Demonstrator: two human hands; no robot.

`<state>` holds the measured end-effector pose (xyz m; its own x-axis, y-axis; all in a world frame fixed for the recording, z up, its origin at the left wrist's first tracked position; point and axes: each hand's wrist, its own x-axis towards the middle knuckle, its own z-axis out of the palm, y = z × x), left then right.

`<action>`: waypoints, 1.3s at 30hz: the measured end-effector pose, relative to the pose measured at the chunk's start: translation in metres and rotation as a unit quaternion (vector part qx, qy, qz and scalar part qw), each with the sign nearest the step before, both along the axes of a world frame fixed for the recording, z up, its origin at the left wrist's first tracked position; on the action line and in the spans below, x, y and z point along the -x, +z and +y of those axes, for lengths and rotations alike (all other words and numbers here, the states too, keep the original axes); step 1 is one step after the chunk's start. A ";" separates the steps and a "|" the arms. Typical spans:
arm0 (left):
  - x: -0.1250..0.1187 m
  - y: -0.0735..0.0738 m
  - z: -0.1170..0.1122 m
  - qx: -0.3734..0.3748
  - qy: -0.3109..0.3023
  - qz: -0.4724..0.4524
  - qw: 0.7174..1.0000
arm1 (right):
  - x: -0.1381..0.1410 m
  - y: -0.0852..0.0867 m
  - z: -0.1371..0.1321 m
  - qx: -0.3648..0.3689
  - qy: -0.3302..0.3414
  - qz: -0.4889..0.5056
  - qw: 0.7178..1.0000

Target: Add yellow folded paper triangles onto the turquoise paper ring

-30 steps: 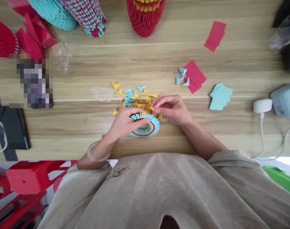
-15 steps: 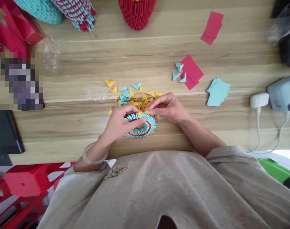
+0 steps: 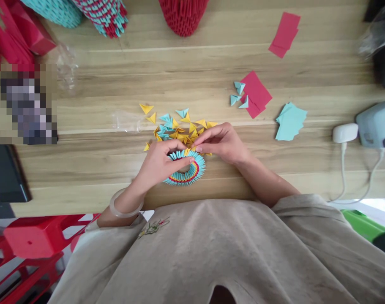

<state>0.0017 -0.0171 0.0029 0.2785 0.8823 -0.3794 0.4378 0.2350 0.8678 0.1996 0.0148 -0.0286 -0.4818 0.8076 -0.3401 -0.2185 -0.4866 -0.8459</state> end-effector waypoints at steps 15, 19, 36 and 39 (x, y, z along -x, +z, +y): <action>-0.001 -0.001 -0.002 -0.014 -0.012 -0.002 1.000 | 0.001 -0.003 -0.002 -0.002 -0.012 -0.012 1.000; 0.000 -0.001 -0.001 0.002 -0.012 -0.002 1.000 | 0.002 0.001 0.000 -0.009 0.002 0.000 1.000; 0.000 -0.006 0.000 0.047 0.028 -0.081 0.995 | -0.001 0.004 0.000 0.024 0.012 -0.012 1.000; -0.002 -0.004 0.000 0.034 0.037 -0.080 0.996 | -0.003 0.007 0.001 0.020 0.024 -0.026 0.999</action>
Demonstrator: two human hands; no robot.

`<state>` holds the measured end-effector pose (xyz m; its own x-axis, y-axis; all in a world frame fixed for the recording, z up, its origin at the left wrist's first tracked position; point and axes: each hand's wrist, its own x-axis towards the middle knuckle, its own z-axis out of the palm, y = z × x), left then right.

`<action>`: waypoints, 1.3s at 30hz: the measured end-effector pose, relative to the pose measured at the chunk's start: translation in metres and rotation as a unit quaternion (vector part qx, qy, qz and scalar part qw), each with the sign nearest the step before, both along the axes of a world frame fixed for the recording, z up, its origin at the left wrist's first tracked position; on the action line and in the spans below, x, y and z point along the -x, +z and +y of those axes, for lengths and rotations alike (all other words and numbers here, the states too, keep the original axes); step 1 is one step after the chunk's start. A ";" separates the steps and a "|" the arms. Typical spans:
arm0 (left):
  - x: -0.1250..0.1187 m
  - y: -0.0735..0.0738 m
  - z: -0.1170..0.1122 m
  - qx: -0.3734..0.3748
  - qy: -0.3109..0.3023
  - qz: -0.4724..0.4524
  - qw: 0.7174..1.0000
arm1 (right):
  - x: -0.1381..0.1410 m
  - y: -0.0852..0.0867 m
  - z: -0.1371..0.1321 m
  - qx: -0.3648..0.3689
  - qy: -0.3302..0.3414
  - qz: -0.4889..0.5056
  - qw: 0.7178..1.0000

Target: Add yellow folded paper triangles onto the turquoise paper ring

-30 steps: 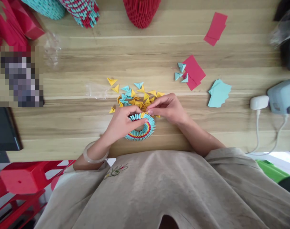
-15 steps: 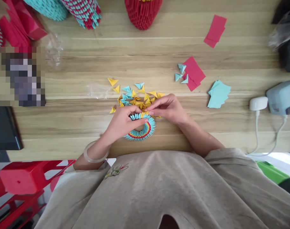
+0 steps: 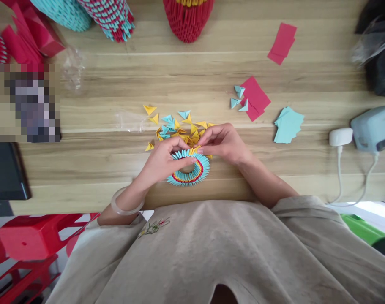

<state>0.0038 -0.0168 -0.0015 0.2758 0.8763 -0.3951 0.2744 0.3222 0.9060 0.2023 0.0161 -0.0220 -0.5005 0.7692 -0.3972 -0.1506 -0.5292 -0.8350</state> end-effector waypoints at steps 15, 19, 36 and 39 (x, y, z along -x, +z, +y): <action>-0.008 -0.006 -0.003 -0.020 0.066 -0.015 0.998 | 0.005 0.005 -0.005 -0.013 0.010 -0.021 1.000; -0.004 -0.005 -0.001 -0.018 0.041 -0.027 0.999 | 0.001 0.004 -0.001 -0.041 0.019 -0.004 0.999; -0.006 0.007 0.000 0.024 0.066 -0.069 0.995 | -0.024 -0.020 0.017 -0.418 -0.048 -0.337 0.842; -0.005 0.006 0.000 0.018 0.070 -0.063 0.995 | -0.026 -0.021 0.019 -0.421 -0.015 -0.354 0.835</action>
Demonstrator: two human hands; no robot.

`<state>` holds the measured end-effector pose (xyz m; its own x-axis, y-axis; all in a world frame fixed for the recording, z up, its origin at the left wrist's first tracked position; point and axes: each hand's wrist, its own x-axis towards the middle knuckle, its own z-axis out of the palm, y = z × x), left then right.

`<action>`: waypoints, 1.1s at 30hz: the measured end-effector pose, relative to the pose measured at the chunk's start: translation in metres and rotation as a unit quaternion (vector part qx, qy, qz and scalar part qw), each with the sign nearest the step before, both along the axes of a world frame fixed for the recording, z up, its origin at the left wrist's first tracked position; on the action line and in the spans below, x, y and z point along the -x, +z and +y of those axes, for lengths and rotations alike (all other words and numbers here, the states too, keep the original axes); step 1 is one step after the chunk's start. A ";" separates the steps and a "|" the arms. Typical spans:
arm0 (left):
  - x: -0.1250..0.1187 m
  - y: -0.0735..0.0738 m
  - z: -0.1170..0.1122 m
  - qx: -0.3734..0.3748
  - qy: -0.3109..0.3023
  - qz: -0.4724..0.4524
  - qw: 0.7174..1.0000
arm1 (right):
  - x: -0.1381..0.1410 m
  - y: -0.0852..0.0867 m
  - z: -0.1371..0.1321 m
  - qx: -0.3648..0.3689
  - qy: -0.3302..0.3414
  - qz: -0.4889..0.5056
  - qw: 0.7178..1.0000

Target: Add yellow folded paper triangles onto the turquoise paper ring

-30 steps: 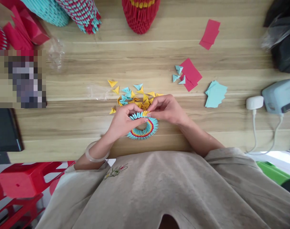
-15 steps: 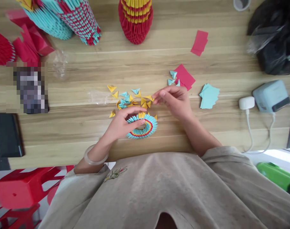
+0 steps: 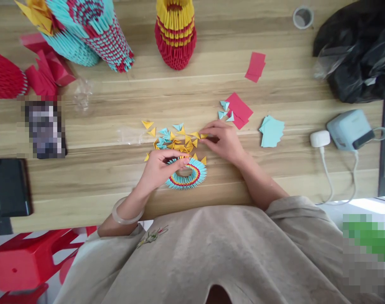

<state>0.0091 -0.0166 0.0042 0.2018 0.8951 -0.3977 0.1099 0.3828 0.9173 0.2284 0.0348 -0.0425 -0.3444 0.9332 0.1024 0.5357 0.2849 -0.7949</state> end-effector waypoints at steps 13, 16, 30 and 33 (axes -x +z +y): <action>0.002 -0.003 0.002 -0.054 -0.037 0.043 0.997 | 0.022 0.012 -0.015 0.268 -0.032 0.422 0.866; 0.001 -0.001 0.001 -0.057 -0.037 0.043 0.997 | 0.027 0.011 -0.020 0.305 0.016 0.435 0.847; 0.003 0.000 0.002 -0.035 -0.022 0.022 0.999 | 0.017 0.010 -0.012 0.308 0.107 0.391 0.861; 0.002 0.001 0.001 -0.033 -0.033 0.015 0.999 | 0.018 0.011 -0.013 0.329 0.093 0.390 0.855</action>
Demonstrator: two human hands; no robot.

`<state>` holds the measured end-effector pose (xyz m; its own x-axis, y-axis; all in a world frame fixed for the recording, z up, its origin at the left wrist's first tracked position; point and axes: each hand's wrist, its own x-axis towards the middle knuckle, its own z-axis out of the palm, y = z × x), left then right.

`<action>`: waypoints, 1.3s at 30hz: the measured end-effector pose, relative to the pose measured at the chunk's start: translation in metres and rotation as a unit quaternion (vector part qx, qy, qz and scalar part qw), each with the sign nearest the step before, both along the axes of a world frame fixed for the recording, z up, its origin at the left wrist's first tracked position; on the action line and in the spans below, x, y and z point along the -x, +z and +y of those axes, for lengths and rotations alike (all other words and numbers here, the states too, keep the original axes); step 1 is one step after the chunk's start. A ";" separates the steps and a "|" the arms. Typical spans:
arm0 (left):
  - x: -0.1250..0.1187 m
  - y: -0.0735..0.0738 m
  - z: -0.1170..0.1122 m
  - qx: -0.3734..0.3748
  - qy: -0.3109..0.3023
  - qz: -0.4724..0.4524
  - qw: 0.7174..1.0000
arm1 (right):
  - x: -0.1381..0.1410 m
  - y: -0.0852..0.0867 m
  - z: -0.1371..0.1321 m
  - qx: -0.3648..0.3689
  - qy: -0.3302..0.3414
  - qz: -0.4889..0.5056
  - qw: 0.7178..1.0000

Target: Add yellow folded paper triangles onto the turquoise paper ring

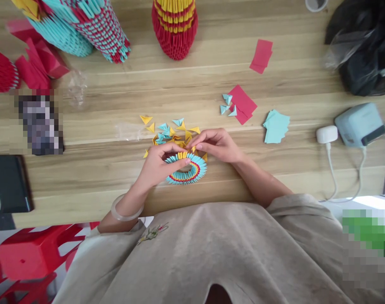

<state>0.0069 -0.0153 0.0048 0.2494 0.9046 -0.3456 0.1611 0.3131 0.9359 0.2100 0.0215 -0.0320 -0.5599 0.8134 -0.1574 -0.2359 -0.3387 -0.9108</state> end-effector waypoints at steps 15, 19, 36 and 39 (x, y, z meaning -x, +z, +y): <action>-0.002 0.000 0.001 -0.002 0.006 0.019 1.000 | -0.001 -0.006 0.000 0.027 -0.015 0.039 0.999; -0.002 0.000 0.001 0.003 0.012 0.027 1.000 | 0.000 -0.004 -0.001 0.001 -0.019 0.035 0.999; 0.002 -0.003 -0.002 -0.043 0.017 0.039 0.998 | 0.001 -0.001 -0.005 0.053 -0.015 0.050 0.997; 0.001 -0.003 -0.002 -0.050 0.013 0.038 0.998 | 0.002 -0.003 -0.007 0.078 -0.017 0.042 0.996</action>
<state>0.0054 -0.0177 0.0014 0.2025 0.9412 -0.2705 0.2255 0.2240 0.9482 0.2078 0.0149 -0.0349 -0.5486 0.8020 -0.2363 -0.3233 -0.4641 -0.8247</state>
